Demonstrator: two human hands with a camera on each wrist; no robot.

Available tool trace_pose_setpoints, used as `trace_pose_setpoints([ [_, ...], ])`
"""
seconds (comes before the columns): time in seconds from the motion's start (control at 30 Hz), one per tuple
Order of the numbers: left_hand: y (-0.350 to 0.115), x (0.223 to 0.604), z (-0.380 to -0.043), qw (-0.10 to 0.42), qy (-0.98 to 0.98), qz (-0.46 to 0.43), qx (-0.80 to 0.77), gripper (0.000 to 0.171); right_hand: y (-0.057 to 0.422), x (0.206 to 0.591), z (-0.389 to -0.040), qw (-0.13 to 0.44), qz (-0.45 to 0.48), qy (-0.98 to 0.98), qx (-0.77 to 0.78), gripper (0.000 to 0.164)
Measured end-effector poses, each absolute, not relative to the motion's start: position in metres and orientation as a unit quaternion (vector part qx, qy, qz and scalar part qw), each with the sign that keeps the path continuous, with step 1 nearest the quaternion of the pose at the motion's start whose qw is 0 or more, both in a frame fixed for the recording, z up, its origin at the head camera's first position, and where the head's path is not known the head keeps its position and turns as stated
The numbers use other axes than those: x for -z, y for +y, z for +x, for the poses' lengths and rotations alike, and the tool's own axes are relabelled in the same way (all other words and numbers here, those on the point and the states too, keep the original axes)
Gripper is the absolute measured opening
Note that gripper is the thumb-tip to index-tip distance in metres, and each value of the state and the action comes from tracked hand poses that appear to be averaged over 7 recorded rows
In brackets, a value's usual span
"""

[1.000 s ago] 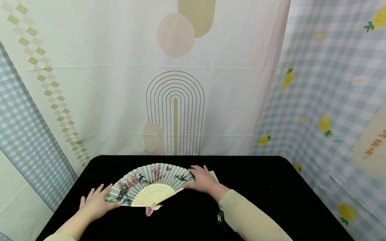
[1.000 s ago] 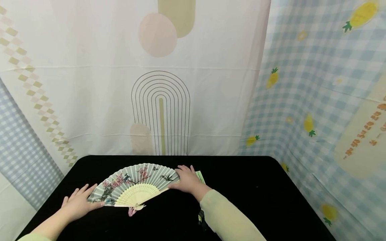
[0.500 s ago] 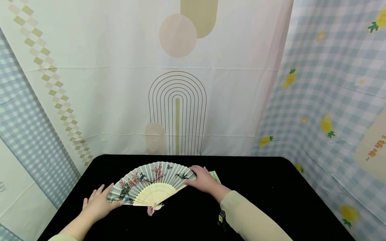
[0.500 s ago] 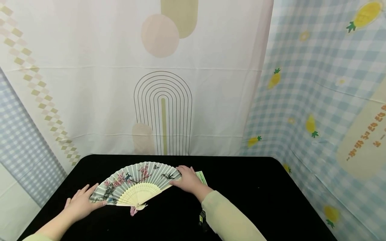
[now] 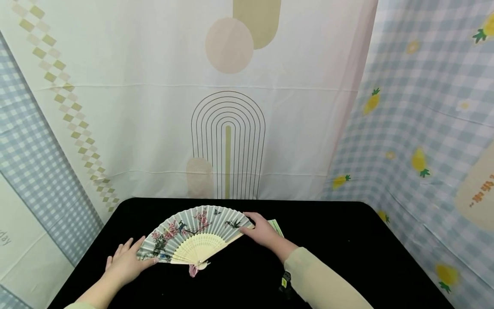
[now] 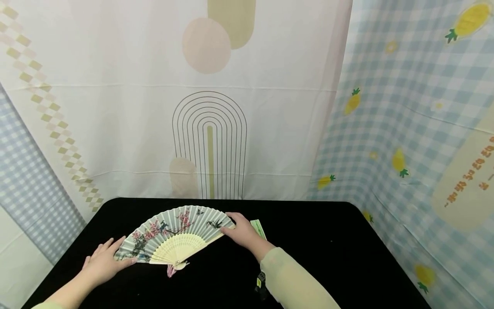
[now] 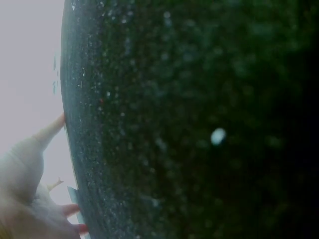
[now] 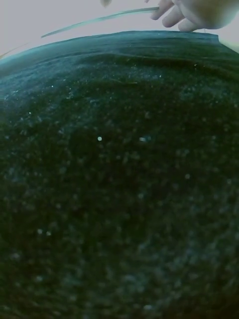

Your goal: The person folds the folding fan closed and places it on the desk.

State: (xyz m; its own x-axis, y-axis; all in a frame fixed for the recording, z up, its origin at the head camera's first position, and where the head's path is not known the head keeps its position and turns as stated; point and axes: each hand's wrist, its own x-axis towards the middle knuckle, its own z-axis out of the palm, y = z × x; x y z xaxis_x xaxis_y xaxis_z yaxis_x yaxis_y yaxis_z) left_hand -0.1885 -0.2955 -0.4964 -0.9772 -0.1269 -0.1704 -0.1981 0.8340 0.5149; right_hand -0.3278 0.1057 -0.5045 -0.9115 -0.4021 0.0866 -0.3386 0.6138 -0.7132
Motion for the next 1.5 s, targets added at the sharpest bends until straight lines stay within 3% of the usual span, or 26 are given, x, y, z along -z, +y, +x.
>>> trace_pose_setpoints([
  [0.3,-0.2939,0.4955,-0.1869,0.071,0.956,-0.087,-0.271,0.113,0.1071,0.5051,-0.3292,0.074,-0.202,0.837,0.504,0.055],
  [0.6,-0.2953,0.4974,-0.1865,0.082,0.953,-0.086,-0.279,0.114,0.1092,0.5027,-0.3257,0.175,-0.175,0.725,0.643,0.058],
  [0.8,-0.2966,0.5015,-0.1858,0.080,0.953,-0.082,-0.282,0.113,0.1123,0.5050,-0.3263,0.214,-0.154,0.681,0.684,0.060],
  [1.5,-0.2958,0.4996,-0.1844,0.088,0.946,-0.085,-0.300,0.112,0.1135,0.5036,-0.3254,0.256,-0.121,0.613,0.737,0.065],
])
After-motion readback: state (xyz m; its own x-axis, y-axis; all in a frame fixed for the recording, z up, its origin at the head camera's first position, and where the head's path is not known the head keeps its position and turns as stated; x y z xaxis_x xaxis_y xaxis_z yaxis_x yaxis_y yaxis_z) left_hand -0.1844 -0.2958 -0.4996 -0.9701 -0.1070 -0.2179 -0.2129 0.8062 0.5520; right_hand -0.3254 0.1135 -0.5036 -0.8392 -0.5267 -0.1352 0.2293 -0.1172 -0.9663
